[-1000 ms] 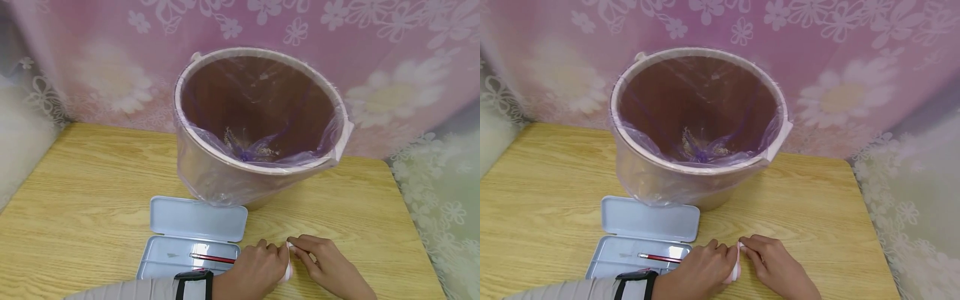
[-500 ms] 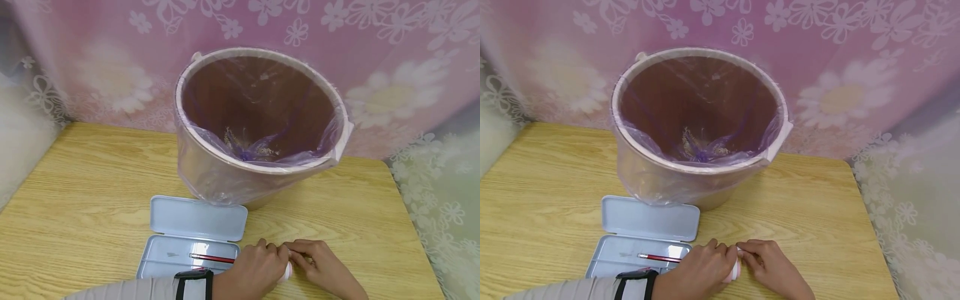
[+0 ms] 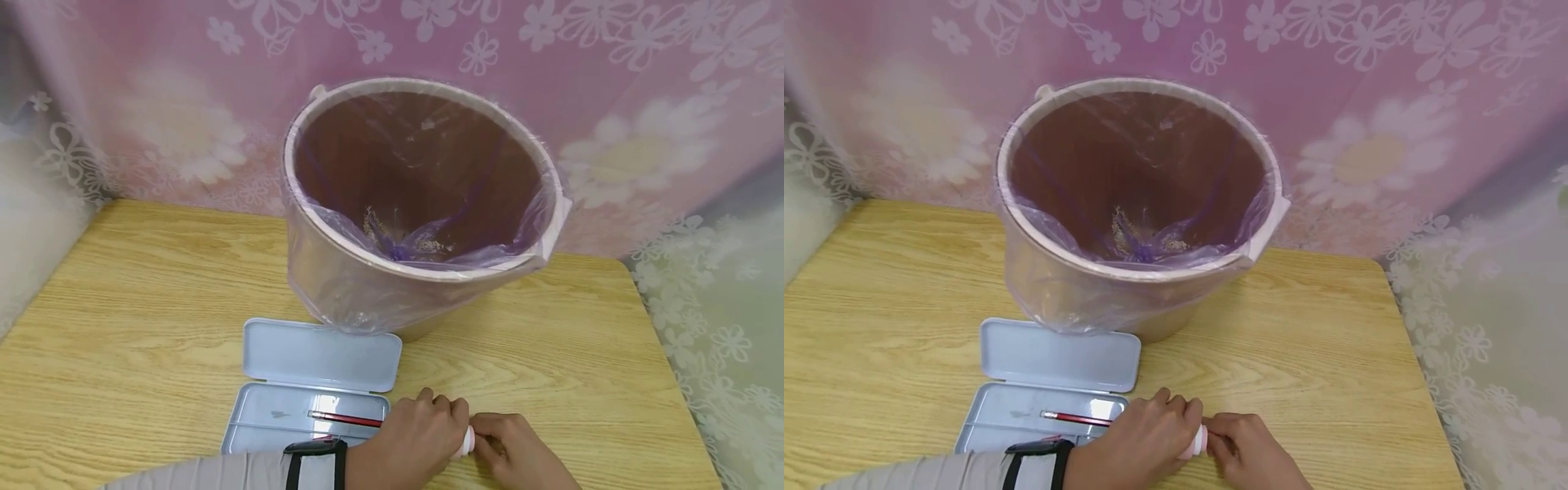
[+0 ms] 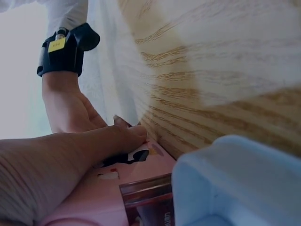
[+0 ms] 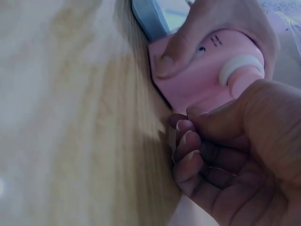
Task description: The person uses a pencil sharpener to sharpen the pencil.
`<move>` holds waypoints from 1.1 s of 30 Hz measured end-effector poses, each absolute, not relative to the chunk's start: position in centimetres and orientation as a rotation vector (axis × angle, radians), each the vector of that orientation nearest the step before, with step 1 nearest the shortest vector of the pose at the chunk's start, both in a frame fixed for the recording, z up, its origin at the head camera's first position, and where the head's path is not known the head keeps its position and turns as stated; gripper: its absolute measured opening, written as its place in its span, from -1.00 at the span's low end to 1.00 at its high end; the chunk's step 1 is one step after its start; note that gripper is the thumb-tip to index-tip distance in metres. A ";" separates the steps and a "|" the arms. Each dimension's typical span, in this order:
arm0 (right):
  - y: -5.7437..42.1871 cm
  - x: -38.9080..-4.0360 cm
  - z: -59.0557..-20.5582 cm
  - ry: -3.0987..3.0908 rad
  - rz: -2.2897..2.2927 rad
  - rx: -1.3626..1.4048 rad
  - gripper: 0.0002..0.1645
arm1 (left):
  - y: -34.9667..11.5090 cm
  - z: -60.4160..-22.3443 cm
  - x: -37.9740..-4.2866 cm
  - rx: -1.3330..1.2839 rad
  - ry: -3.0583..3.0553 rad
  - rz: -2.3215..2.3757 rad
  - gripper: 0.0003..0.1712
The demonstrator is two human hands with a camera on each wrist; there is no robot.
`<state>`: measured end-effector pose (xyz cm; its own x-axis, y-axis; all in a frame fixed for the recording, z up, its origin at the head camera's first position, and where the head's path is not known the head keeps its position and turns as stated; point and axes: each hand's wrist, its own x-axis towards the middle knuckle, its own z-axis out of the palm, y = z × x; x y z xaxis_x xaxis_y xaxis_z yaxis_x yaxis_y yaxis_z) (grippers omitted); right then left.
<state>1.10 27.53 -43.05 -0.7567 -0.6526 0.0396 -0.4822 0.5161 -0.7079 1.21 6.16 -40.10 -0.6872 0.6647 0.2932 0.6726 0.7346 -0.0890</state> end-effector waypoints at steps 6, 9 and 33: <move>27.6 2.3 -43.5 2.393 -1.169 -0.960 -0.79 | 6.1 -40.4 1.2 -1.035 -2.611 -0.049 -0.62; 27.5 2.7 -43.7 2.372 -1.200 -0.962 -0.78 | 6.1 -40.4 1.2 -1.033 -2.617 -0.050 -0.63; 27.6 4.2 -43.3 2.408 -1.224 -1.041 -0.72 | 6.3 -39.8 1.3 -1.039 -2.664 0.037 -0.69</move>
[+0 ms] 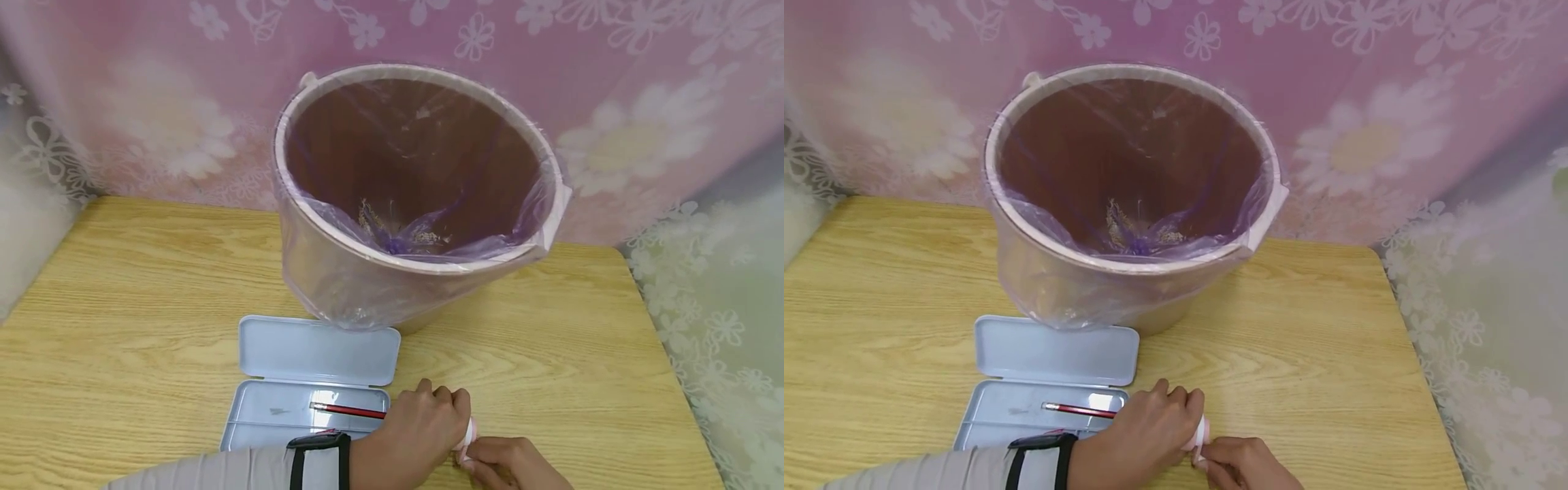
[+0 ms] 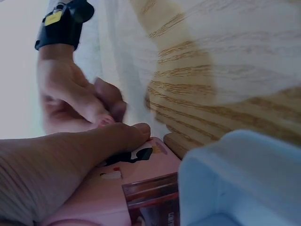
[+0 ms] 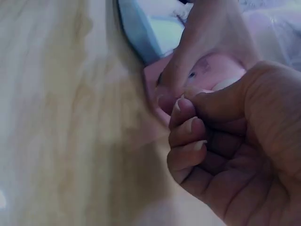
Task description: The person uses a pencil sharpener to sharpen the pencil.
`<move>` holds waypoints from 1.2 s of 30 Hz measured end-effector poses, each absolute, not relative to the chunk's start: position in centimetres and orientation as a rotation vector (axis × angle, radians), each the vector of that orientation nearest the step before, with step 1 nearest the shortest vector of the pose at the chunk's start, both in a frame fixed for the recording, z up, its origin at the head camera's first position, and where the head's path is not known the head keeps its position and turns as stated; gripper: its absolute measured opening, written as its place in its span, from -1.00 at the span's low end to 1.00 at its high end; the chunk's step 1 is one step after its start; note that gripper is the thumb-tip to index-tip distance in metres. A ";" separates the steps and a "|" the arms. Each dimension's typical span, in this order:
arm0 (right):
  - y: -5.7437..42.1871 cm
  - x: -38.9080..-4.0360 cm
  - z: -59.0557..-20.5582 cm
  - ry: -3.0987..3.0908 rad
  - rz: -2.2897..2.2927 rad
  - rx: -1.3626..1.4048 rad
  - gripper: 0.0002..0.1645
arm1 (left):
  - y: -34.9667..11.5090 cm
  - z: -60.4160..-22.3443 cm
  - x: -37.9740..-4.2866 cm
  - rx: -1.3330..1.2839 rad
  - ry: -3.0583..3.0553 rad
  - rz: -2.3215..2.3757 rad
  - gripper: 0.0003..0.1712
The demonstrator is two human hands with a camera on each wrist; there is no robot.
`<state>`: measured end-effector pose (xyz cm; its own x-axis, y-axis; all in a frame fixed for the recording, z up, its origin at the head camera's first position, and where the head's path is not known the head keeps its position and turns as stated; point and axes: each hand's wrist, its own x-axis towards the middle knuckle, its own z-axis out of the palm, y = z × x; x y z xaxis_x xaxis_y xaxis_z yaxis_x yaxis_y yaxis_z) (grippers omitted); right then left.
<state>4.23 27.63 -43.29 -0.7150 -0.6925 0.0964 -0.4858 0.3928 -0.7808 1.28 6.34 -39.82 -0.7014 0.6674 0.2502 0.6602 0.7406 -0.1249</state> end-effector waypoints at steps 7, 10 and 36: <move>27.9 5.3 -40.9 2.613 -1.085 -1.179 -0.80 | 6.4 -39.9 1.1 -1.037 -2.616 0.000 -0.71; 28.0 5.2 -39.8 2.633 -1.059 -1.198 -0.78 | 6.4 -40.0 1.1 -1.029 -2.585 -0.011 -0.71; 27.3 0.0 -38.1 2.714 -1.029 -1.009 -0.58 | 6.2 -40.2 1.1 -1.003 -2.522 -0.055 -0.76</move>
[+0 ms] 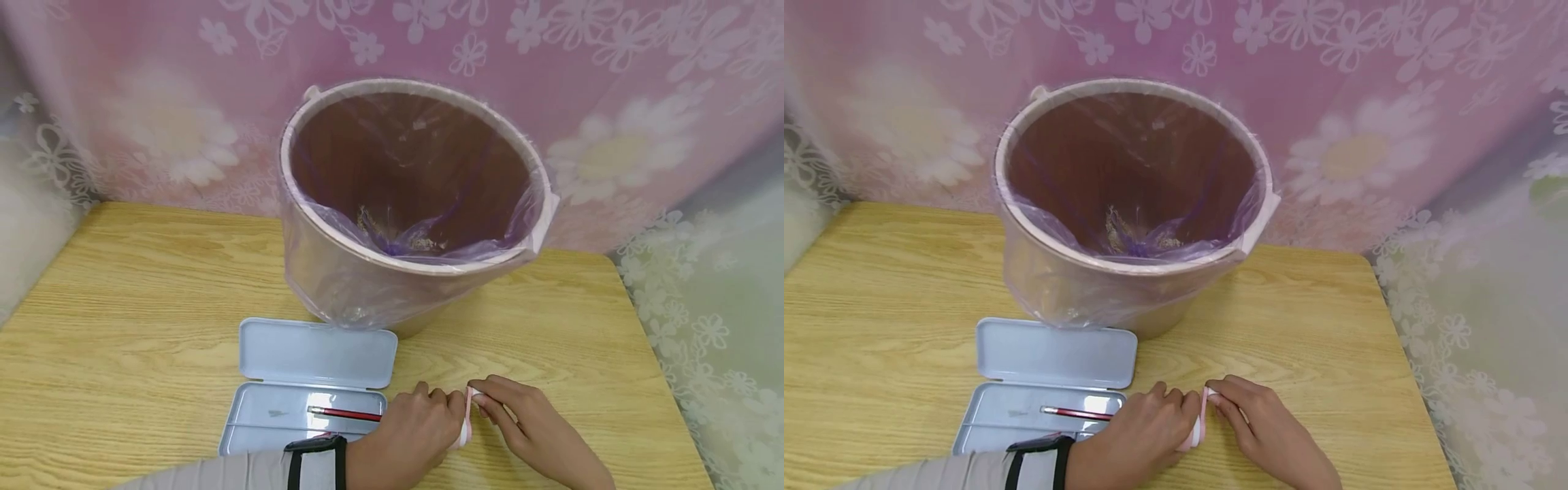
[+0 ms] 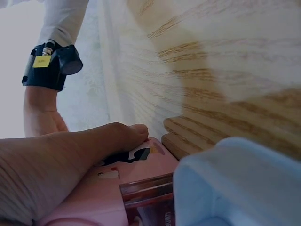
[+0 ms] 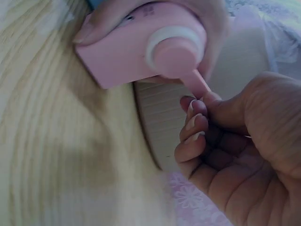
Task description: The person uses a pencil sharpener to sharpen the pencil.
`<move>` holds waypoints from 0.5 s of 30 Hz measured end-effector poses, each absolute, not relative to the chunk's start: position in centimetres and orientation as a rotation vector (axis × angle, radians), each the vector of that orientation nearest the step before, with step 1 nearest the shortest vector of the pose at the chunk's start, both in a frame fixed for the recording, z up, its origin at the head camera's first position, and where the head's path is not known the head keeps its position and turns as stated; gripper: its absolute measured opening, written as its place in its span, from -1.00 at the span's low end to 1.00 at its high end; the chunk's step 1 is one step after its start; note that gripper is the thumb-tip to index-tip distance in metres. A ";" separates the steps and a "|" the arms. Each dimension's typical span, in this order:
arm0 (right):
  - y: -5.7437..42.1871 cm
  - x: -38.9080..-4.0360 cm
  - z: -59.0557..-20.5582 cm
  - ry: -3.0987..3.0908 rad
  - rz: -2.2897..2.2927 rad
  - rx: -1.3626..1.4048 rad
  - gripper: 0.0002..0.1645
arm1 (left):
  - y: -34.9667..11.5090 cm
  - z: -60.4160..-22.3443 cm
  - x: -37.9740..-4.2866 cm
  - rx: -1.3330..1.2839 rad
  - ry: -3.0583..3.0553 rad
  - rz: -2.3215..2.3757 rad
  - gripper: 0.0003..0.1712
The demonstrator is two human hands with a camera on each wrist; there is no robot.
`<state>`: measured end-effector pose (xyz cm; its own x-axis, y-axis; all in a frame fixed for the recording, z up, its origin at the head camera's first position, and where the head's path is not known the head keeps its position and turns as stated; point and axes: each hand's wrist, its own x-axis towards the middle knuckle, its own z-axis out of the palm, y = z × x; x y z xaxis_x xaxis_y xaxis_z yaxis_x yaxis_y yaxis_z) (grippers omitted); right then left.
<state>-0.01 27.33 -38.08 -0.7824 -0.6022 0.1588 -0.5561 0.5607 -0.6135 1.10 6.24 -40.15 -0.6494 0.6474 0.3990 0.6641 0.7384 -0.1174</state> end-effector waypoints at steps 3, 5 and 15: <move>27.3 -0.1 -39.2 2.661 -1.007 -0.931 -0.65 | 6.4 -40.1 1.3 -1.041 -2.596 -0.017 -0.77; 27.4 0.0 -40.1 2.599 -0.979 -0.910 -0.73 | 6.5 -40.1 1.3 -1.048 -2.628 -0.025 -0.71; 27.5 2.4 -42.3 2.419 -0.970 -0.998 -0.78 | 6.3 -40.2 1.3 -1.007 -2.602 -0.047 -0.62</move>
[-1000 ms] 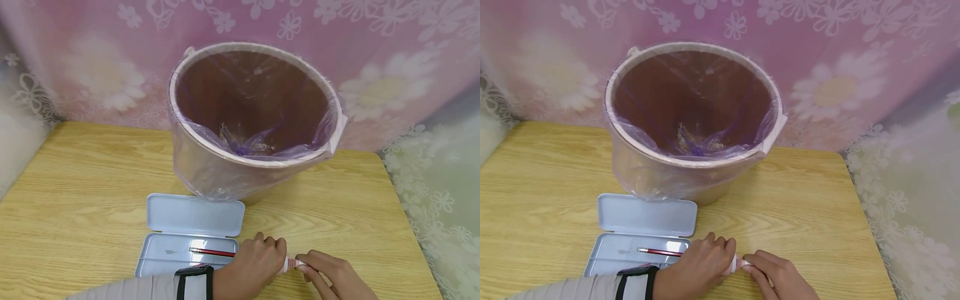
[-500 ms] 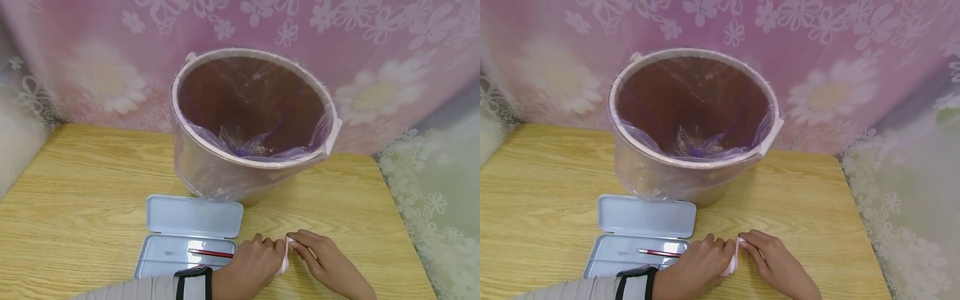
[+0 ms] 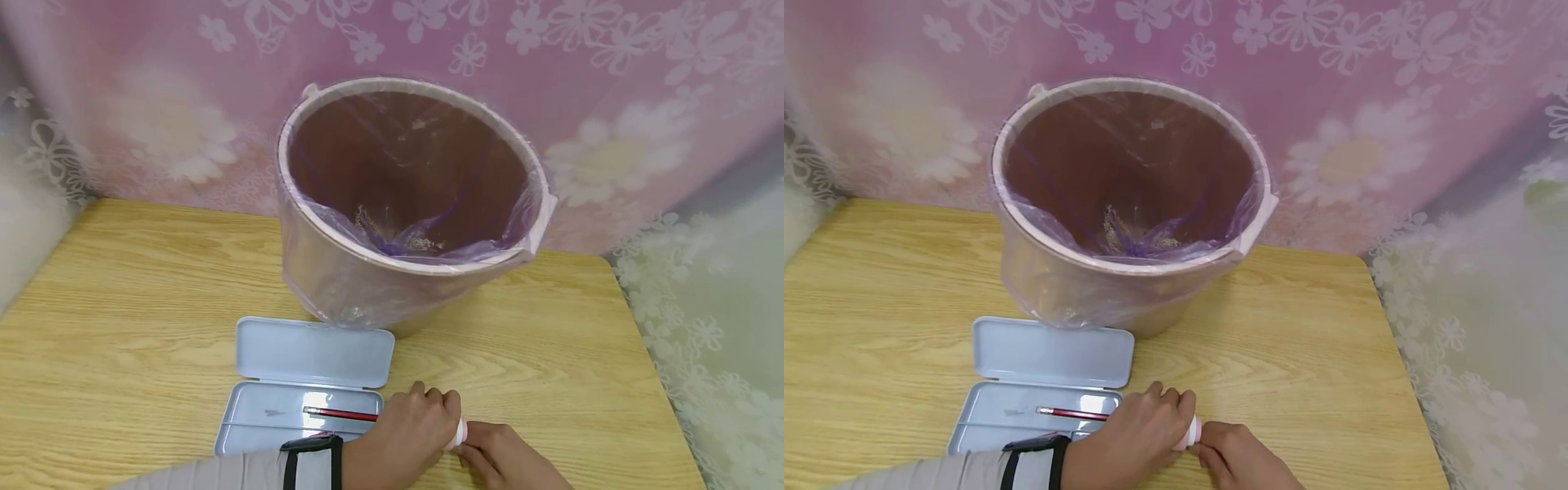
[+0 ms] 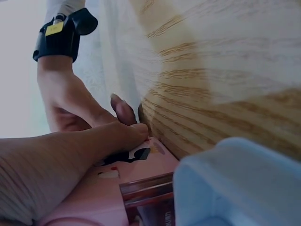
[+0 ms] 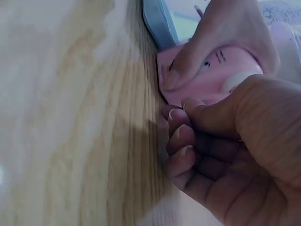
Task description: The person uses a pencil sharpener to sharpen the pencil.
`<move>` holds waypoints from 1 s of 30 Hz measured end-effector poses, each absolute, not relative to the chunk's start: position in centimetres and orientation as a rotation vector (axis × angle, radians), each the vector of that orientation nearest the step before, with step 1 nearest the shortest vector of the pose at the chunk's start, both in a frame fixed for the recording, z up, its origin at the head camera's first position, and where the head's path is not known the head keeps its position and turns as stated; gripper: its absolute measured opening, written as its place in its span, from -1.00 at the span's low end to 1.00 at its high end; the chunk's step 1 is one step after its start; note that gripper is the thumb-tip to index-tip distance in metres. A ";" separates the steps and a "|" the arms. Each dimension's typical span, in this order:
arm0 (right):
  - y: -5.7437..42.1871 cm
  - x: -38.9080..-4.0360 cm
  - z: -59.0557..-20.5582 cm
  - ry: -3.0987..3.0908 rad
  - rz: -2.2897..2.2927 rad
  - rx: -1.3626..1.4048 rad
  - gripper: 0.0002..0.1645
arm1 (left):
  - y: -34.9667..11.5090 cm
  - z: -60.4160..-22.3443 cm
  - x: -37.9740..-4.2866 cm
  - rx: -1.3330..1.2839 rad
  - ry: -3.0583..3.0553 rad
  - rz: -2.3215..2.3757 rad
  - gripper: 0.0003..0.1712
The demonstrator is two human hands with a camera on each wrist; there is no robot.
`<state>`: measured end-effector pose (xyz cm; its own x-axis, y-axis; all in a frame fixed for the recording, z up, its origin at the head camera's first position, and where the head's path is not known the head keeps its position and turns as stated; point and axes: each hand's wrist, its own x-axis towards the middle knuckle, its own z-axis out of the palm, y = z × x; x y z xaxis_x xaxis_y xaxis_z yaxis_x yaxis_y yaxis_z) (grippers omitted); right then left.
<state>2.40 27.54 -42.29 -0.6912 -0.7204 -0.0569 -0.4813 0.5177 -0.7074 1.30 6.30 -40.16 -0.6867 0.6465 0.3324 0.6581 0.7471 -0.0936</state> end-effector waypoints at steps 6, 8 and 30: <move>27.3 3.6 -42.1 2.432 -1.011 -1.122 -0.81 | 6.3 -40.1 1.3 -1.014 -2.595 -0.048 -0.65; 27.5 3.8 -41.9 2.427 -1.017 -1.181 -0.80 | 6.3 -40.0 1.3 -1.019 -2.608 -0.048 -0.66; 26.8 1.3 -36.1 2.815 -0.913 -1.118 -0.61 | 6.0 -40.0 1.0 -0.923 -2.423 -0.177 -0.47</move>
